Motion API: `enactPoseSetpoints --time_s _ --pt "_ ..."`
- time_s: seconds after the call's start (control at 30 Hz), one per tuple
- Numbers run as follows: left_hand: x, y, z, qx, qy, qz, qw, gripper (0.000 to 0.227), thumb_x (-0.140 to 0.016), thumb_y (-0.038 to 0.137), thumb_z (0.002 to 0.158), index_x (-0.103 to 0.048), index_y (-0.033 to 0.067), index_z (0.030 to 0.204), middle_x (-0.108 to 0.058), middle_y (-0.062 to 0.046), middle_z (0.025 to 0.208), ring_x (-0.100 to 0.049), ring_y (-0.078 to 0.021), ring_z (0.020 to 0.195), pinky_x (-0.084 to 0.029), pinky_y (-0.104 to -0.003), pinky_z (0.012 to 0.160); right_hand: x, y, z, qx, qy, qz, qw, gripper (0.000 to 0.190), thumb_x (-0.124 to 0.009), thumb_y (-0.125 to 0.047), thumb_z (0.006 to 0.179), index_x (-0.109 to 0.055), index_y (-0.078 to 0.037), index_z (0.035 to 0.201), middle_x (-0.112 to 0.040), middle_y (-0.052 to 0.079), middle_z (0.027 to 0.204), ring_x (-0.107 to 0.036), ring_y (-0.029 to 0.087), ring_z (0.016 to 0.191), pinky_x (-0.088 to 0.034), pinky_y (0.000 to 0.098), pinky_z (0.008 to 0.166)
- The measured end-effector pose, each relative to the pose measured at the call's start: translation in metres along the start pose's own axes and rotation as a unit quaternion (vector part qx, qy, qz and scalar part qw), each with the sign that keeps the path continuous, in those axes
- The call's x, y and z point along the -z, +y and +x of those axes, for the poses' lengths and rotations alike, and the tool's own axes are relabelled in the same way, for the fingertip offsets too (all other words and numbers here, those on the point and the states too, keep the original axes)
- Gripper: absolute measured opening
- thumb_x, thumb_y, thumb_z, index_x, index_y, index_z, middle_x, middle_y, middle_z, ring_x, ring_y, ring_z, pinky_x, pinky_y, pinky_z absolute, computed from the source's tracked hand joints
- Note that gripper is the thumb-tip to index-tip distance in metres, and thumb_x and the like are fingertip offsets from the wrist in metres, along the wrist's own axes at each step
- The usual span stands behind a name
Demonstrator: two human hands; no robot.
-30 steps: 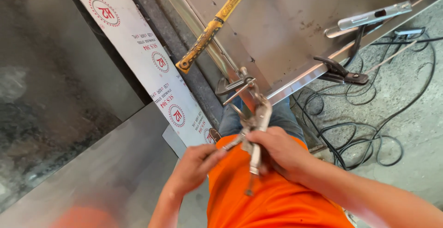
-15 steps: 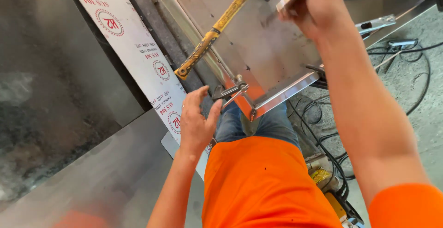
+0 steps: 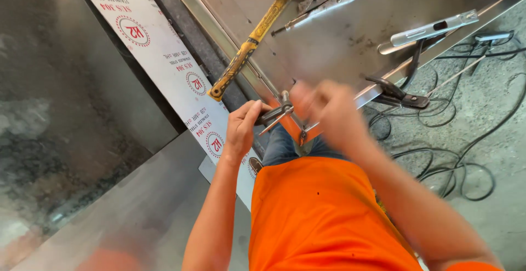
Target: The person is fabricating a metal structure by clamping pieces together, hammering for alignment, spot welding, and fitting metal components.
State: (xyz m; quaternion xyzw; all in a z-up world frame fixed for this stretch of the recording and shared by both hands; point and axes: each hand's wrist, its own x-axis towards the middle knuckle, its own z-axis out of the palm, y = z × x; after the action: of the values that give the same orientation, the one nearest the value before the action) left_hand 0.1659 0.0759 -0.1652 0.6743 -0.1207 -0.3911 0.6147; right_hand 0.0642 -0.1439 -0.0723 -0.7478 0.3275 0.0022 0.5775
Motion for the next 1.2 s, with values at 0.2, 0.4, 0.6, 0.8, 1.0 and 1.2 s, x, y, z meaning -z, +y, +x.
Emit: enactPoseSetpoints --time_s 0.2,0.4,0.6,0.8,1.0,1.2 --pt "-0.007 -0.002 0.022 0.101 -0.009 -0.084 0.991 0.032 -0.064 0.023 0.101 -0.074 -0.0031 0.086 -0.062 0.003 0.07 -0.051 -0.0065 0.062 -0.039 -0.025 0.055 -0.063 -0.016 -0.026 -0.095 -0.079 -0.026 0.992 0.033 -0.071 -0.04 0.084 -0.075 -0.008 0.078 -0.067 0.014 0.058 -0.067 0.027 0.053 -0.049 0.0385 0.053" --pt "-0.01 -0.003 0.027 0.001 -0.03 -0.001 1.0 0.035 -0.063 0.025 0.102 -0.076 -0.0017 0.083 -0.064 0.0 0.067 -0.054 -0.0057 0.061 -0.042 -0.025 0.056 -0.038 0.011 -0.018 0.004 -0.173 -0.342 0.924 0.017 -0.069 -0.024 0.084 -0.071 -0.007 0.086 -0.073 0.018 0.083 -0.071 0.04 0.079 -0.052 0.0497 0.069" --pt "-0.022 0.005 0.024 0.01 -0.014 0.028 0.999 0.034 -0.061 0.022 0.097 -0.076 -0.0008 0.077 -0.066 -0.001 0.06 -0.055 -0.0066 0.055 -0.043 -0.025 0.053 0.024 -0.017 0.027 0.306 -0.086 -0.588 0.744 0.008 -0.066 -0.015 0.082 -0.073 -0.018 0.084 -0.067 0.005 0.092 -0.06 0.028 0.098 -0.046 0.043 0.082" --pt "-0.035 -0.012 0.004 0.038 -0.015 -0.006 0.999 0.034 -0.064 0.018 0.097 -0.074 -0.0037 0.073 -0.066 -0.003 0.061 -0.055 -0.0071 0.056 -0.043 -0.026 0.053 0.02 -0.011 0.024 0.376 -0.023 -0.489 0.787 0.022 -0.067 -0.012 0.079 -0.078 -0.018 0.098 -0.068 0.007 0.106 -0.059 0.028 0.102 -0.047 0.0386 0.085" --pt "-0.052 -0.011 -0.017 0.05 -0.029 0.021 0.998 0.028 -0.062 0.018 0.095 -0.075 -0.0027 0.082 -0.066 -0.002 0.061 -0.057 -0.0064 0.056 -0.045 -0.025 0.052 0.025 -0.004 0.007 0.367 -0.062 -0.491 0.788 0.025 -0.068 -0.01 0.078 -0.076 -0.016 0.101 -0.07 0.004 0.105 -0.061 0.025 0.101 -0.048 0.0372 0.085" --pt "-0.052 -0.019 -0.021 0.036 -0.043 0.032 0.998 0.03 -0.062 0.016 0.097 -0.073 -0.0029 0.076 -0.065 -0.002 0.062 -0.058 -0.0069 0.056 -0.045 -0.025 0.053 0.03 -0.004 -0.007 0.364 -0.106 -0.432 0.819 0.042 -0.073 -0.019 0.076 -0.07 -0.005 0.116 -0.07 0.007 0.097 -0.063 0.028 0.096 -0.049 0.0388 0.083"
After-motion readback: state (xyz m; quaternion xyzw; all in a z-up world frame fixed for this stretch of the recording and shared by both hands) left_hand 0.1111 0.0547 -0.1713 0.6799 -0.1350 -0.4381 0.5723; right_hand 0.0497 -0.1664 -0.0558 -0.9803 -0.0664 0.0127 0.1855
